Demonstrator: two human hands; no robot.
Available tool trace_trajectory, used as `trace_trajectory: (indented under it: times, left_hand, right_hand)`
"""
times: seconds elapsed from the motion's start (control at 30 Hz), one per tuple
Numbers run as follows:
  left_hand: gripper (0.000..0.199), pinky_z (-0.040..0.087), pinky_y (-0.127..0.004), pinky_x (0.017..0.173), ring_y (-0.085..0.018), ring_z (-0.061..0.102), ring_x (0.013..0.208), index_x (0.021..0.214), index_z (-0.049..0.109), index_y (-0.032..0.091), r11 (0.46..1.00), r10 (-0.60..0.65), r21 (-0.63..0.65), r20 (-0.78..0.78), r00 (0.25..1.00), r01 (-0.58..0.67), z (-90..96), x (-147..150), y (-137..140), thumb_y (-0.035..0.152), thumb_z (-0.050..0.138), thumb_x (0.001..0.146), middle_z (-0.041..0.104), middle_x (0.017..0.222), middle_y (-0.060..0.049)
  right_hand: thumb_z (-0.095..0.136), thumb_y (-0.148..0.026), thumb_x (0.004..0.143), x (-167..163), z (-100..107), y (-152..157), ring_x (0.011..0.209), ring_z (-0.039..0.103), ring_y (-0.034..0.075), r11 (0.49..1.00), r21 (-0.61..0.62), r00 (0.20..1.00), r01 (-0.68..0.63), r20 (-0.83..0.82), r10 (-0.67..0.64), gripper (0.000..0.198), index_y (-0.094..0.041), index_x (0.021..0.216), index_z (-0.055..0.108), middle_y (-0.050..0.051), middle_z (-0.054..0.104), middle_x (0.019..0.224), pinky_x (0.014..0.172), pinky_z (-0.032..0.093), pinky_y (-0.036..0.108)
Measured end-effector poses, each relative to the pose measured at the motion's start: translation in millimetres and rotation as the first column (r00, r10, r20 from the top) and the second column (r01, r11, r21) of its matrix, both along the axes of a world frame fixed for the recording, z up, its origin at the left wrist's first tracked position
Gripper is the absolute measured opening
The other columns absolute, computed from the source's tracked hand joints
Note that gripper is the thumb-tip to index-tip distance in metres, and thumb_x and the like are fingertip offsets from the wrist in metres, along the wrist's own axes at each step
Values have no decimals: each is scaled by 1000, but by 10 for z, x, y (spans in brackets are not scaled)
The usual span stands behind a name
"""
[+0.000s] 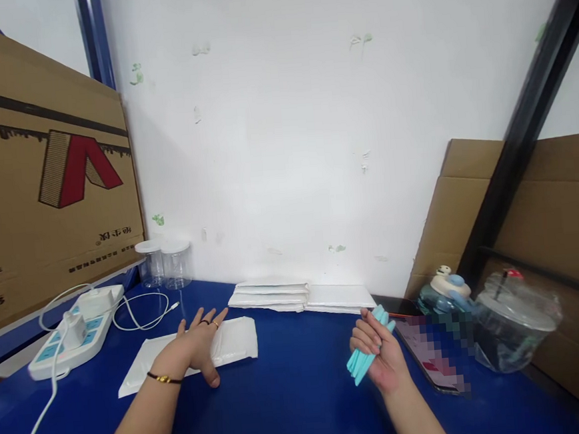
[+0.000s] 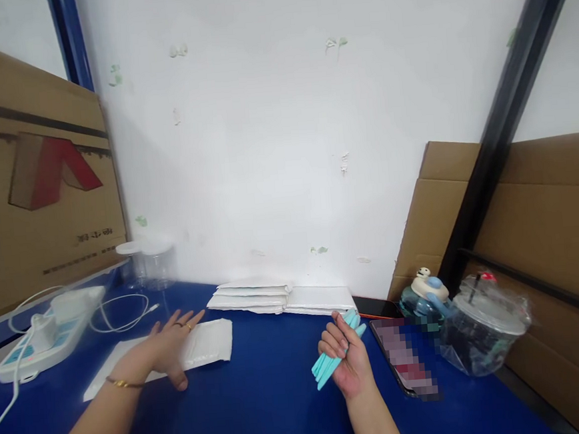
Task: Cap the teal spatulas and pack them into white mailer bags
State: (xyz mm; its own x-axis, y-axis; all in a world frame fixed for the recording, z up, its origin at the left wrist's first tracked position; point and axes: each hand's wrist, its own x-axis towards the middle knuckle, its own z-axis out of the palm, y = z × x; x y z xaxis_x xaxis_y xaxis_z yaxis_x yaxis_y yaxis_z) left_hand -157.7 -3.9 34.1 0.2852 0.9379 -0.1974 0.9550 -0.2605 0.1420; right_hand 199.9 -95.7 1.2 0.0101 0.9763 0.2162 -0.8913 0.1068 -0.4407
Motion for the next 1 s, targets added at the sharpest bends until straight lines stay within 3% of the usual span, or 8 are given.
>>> trace_trajectory:
  times: [0.13,0.23,0.37,0.5,0.67,0.87,0.93,1.0]
  left_hand:
    - [120,24,-49,104,-37,30,130,144,19,17,996,-91,-4,151,984,93,-140,-85,64,32,75,38,36,141,-18]
    - [95,39,-35,92,-32,49,114,138,35,19,980,-198,64,308,931,188,-97,33,15,29,67,49,53,126,-12]
    - [64,43,-27,75,-23,60,87,127,50,20,949,-279,22,520,807,314,217,336,-20,33,56,65,65,99,-4]
    - [38,41,-24,74,-21,57,87,104,64,20,854,-351,-53,676,648,518,534,781,47,34,57,69,66,97,-1]
    - [28,40,-23,71,-18,58,78,93,67,21,667,-223,-275,813,538,692,482,1284,146,29,60,67,67,85,1]
    - [28,42,-24,62,-16,59,65,90,67,21,557,-5,-458,832,554,693,283,1491,189,28,66,62,67,79,1]
    - [31,43,-24,61,-15,58,63,91,67,21,526,73,-466,858,508,712,264,1537,184,28,69,61,67,79,0]
    - [33,44,-23,63,-14,59,65,92,66,20,505,105,-443,883,456,741,259,1582,168,30,71,61,66,80,0]
  right_hand:
    - [59,-18,85,-23,-33,-9,31,28,2,999,-30,1000,-21,-20,21,2,-18,86,58,-13,31,41,33,26,13]
    - [62,-18,83,-38,-31,-11,31,28,1,999,-49,1000,2,-8,-2,5,-17,87,59,-13,30,41,33,26,13]
    - [64,-20,81,-28,65,-12,31,27,2,996,-55,997,75,-2,-75,6,-16,83,60,-13,29,40,34,27,14]
    - [66,-21,79,2,248,13,34,29,3,976,-20,976,217,-5,-217,9,-17,76,58,-12,30,42,38,32,15]
    - [67,-20,76,-7,393,66,36,29,4,942,8,941,336,-40,-336,10,-18,75,58,-12,31,43,40,33,16]
    - [67,-25,76,-46,492,90,38,31,5,895,63,896,442,3,-443,11,-20,75,58,-12,31,43,47,37,19]
    - [67,-31,77,-73,512,99,46,43,8,883,85,877,462,103,-469,14,-22,73,58,-10,37,45,58,42,24]
    - [66,-37,76,-100,529,106,68,56,14,882,94,851,463,234,-471,20,-22,66,57,-5,52,56,72,44,29]
